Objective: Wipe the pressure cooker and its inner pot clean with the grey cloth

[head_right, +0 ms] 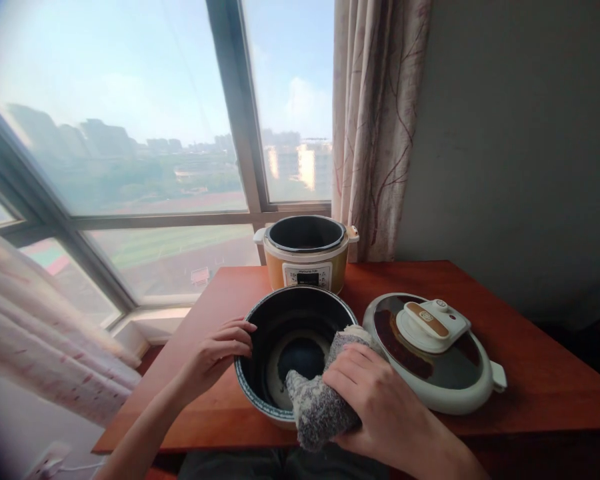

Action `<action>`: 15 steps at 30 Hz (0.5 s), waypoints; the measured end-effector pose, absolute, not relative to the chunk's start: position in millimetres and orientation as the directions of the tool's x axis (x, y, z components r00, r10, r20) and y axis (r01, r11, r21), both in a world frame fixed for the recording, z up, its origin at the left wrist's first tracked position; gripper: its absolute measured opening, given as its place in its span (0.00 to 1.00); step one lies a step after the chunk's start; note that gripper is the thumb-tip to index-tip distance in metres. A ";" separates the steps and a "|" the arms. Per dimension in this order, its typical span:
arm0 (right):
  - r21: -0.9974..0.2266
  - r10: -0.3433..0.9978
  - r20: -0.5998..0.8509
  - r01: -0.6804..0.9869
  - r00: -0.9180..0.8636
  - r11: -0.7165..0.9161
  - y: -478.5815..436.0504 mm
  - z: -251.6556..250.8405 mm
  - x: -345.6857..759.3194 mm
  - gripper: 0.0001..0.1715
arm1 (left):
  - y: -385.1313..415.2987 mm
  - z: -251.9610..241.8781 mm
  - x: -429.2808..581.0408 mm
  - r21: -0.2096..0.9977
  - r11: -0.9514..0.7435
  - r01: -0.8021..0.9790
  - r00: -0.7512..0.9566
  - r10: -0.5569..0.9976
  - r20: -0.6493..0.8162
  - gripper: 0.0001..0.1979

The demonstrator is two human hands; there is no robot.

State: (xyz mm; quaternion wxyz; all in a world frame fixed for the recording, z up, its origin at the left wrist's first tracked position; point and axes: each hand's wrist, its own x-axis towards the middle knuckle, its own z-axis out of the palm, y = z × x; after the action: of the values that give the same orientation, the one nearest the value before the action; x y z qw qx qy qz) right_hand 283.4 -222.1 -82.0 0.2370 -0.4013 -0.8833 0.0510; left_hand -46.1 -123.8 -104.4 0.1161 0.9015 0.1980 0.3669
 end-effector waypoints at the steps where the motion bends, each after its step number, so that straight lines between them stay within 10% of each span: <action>1: -0.277 0.735 0.380 0.689 -0.562 0.670 -221.8 -82.5 282.6 0.23 | -124.1 -104.8 -46.1 0.347 -0.891 0.292 0.648 0.451 0.614 0.16; 15: -0.236 0.754 0.496 0.768 -0.431 0.595 -235.0 -102.2 248.5 0.17 | -206.1 -104.2 5.0 0.170 -0.879 0.445 0.655 0.449 0.607 0.14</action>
State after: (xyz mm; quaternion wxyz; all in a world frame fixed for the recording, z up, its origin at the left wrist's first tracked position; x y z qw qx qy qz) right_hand 248.5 -235.0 -102.2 0.2864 -0.4499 -0.8458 -0.0128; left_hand 5.0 -206.1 -104.2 0.0028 0.9097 0.2459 0.3346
